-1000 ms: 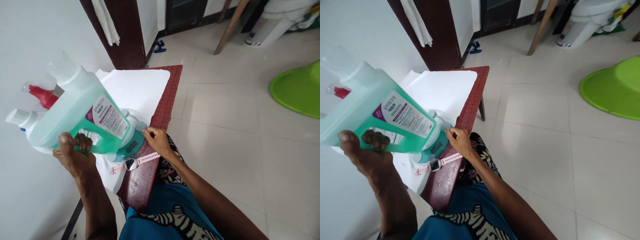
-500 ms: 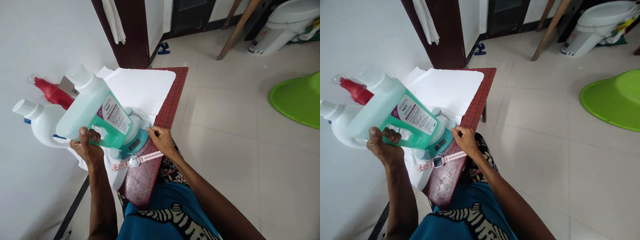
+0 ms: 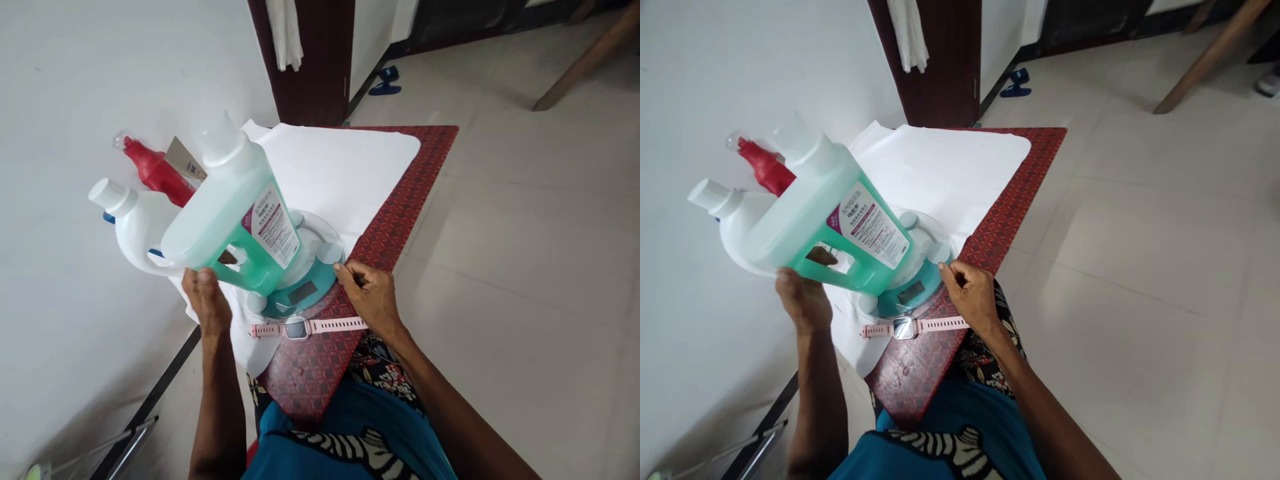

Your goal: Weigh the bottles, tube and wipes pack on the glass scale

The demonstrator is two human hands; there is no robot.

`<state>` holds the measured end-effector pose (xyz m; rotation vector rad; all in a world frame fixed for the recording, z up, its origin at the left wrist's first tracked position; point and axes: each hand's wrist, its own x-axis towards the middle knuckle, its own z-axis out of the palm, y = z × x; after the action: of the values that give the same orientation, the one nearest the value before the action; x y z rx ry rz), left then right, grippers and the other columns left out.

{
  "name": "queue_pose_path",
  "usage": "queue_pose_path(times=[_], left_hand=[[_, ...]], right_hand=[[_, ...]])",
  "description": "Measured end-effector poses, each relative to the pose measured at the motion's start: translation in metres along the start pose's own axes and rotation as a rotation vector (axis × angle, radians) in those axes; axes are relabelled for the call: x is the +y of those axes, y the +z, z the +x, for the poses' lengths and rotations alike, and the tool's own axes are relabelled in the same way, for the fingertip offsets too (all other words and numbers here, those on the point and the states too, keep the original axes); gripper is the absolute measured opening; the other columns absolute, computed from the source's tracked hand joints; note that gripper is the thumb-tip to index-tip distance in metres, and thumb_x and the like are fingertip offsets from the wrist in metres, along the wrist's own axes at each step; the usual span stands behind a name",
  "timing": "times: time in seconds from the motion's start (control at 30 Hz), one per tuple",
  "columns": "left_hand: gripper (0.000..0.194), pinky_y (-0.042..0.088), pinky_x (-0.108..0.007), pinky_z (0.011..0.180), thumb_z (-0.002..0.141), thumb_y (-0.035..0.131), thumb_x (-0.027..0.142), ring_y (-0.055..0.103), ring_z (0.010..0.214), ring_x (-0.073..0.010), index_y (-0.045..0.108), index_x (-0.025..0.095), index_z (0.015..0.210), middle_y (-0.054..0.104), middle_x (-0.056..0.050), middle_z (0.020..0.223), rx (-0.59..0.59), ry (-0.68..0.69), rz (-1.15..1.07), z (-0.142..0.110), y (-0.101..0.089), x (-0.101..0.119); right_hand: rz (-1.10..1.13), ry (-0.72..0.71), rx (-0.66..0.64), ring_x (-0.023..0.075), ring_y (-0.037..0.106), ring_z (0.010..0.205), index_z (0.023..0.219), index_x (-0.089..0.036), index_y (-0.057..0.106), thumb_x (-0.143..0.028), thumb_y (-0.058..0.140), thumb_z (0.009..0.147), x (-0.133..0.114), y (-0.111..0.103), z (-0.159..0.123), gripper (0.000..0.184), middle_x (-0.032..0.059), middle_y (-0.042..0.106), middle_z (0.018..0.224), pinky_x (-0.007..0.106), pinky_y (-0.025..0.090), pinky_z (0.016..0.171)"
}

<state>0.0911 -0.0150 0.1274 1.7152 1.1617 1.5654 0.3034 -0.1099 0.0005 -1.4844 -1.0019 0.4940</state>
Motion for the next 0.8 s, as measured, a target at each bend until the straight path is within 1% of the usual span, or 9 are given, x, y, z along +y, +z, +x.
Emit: queue_pose_path(times=[0.03, 0.1, 0.2, 0.33, 0.47, 0.53, 0.6, 0.73, 0.8], left_hand=[[0.068, 0.051, -0.033, 0.061, 0.086, 0.062, 0.087, 0.058, 0.063, -0.0189, 0.055, 0.022, 0.066, 0.055, -0.003, 0.065, -0.001, -0.013, -0.036, -0.001, 0.006, 0.000], [0.068, 0.037, -0.028, 0.049, 0.084, 0.074, 0.077, 0.043, 0.050, -0.0133, 0.043, 0.022, 0.059, 0.040, 0.002, 0.054, 0.054, -0.036, -0.148, -0.001, 0.018, 0.001], [0.075, 0.022, -0.026, 0.042, 0.075, 0.086, 0.073, 0.029, 0.044, -0.0088, 0.033, 0.023, 0.058, 0.027, 0.006, 0.051, 0.150, -0.076, -0.251, 0.009, 0.027, 0.004], [0.078, 0.019, -0.025, 0.041, 0.068, 0.088, 0.079, 0.028, 0.045, -0.0076, 0.035, 0.022, 0.063, 0.027, 0.006, 0.054, 0.265, -0.057, -0.295, 0.038, 0.026, 0.008], [0.079, 0.023, -0.026, 0.044, 0.077, 0.082, 0.083, 0.031, 0.048, -0.0080, 0.033, 0.022, 0.067, 0.027, 0.005, 0.055, 0.360, 0.079, -0.259, 0.083, 0.032, 0.003], [0.075, 0.023, -0.027, 0.044, 0.085, 0.079, 0.079, 0.031, 0.049, -0.0078, 0.033, 0.022, 0.067, 0.028, 0.005, 0.057, 0.391, 0.128, -0.233, 0.107, 0.040, -0.007], [0.071, 0.023, -0.027, 0.045, 0.091, 0.074, 0.076, 0.030, 0.049, -0.0075, 0.033, 0.022, 0.067, 0.029, 0.005, 0.058, 0.384, 0.154, -0.210, 0.131, 0.050, -0.022], [0.073, 0.022, -0.027, 0.049, 0.099, 0.052, 0.087, 0.029, 0.050, -0.0056, 0.031, 0.024, 0.071, 0.028, 0.006, 0.059, 0.342, 0.126, -0.161, 0.163, 0.067, -0.060], [0.073, 0.025, -0.026, 0.050, 0.099, 0.048, 0.090, 0.030, 0.051, -0.0049, 0.030, 0.025, 0.073, 0.027, 0.007, 0.059, 0.332, 0.095, -0.151, 0.171, 0.074, -0.078]], right_hand=[[-0.009, 0.000, 0.003, 0.0105, 0.032, 0.053, 0.059, -0.025, 0.035, -0.050, 0.060, 0.101, 0.000, 0.000, 0.000, 0.055, -0.0057, 0.033, 0.055, 0.030, 0.028, 0.056], [-0.031, 0.004, 0.005, 0.0106, 0.034, 0.052, 0.058, -0.025, 0.038, -0.050, 0.061, 0.102, 0.001, 0.000, 0.000, 0.056, -0.0058, 0.035, 0.054, 0.030, 0.030, 0.056], [-0.053, 0.010, 0.005, 0.0108, 0.038, 0.051, 0.058, -0.024, 0.043, -0.052, 0.061, 0.103, 0.003, 0.000, 0.000, 0.056, -0.0053, 0.041, 0.052, 0.029, 0.031, 0.056], [-0.049, 0.010, 0.010, 0.0105, 0.038, 0.051, 0.058, -0.024, 0.042, -0.053, 0.060, 0.104, 0.003, 0.000, 0.000, 0.057, -0.0053, 0.041, 0.052, 0.029, 0.031, 0.054], [-0.037, 0.017, 0.013, 0.0108, 0.036, 0.052, 0.058, -0.025, 0.039, -0.053, 0.061, 0.104, 0.002, 0.001, 0.001, 0.058, -0.0054, 0.038, 0.053, 0.029, 0.031, 0.053], [-0.031, 0.014, 0.022, 0.0109, 0.035, 0.052, 0.059, -0.025, 0.037, -0.052, 0.061, 0.103, 0.002, 0.001, 0.002, 0.058, -0.0055, 0.036, 0.054, 0.029, 0.030, 0.053], [-0.024, 0.011, 0.026, 0.0111, 0.035, 0.052, 0.059, -0.025, 0.036, -0.051, 0.061, 0.103, 0.002, 0.000, 0.002, 0.057, -0.0054, 0.035, 0.054, 0.029, 0.030, 0.052], [-0.016, 0.006, 0.025, 0.0109, 0.035, 0.052, 0.060, -0.025, 0.036, -0.050, 0.060, 0.104, 0.003, 0.000, 0.002, 0.056, -0.0054, 0.035, 0.055, 0.029, 0.030, 0.052], [-0.019, 0.003, 0.027, 0.0107, 0.034, 0.052, 0.060, -0.025, 0.036, -0.050, 0.060, 0.104, 0.002, 0.000, 0.002, 0.056, -0.0055, 0.034, 0.055, 0.029, 0.030, 0.053]])
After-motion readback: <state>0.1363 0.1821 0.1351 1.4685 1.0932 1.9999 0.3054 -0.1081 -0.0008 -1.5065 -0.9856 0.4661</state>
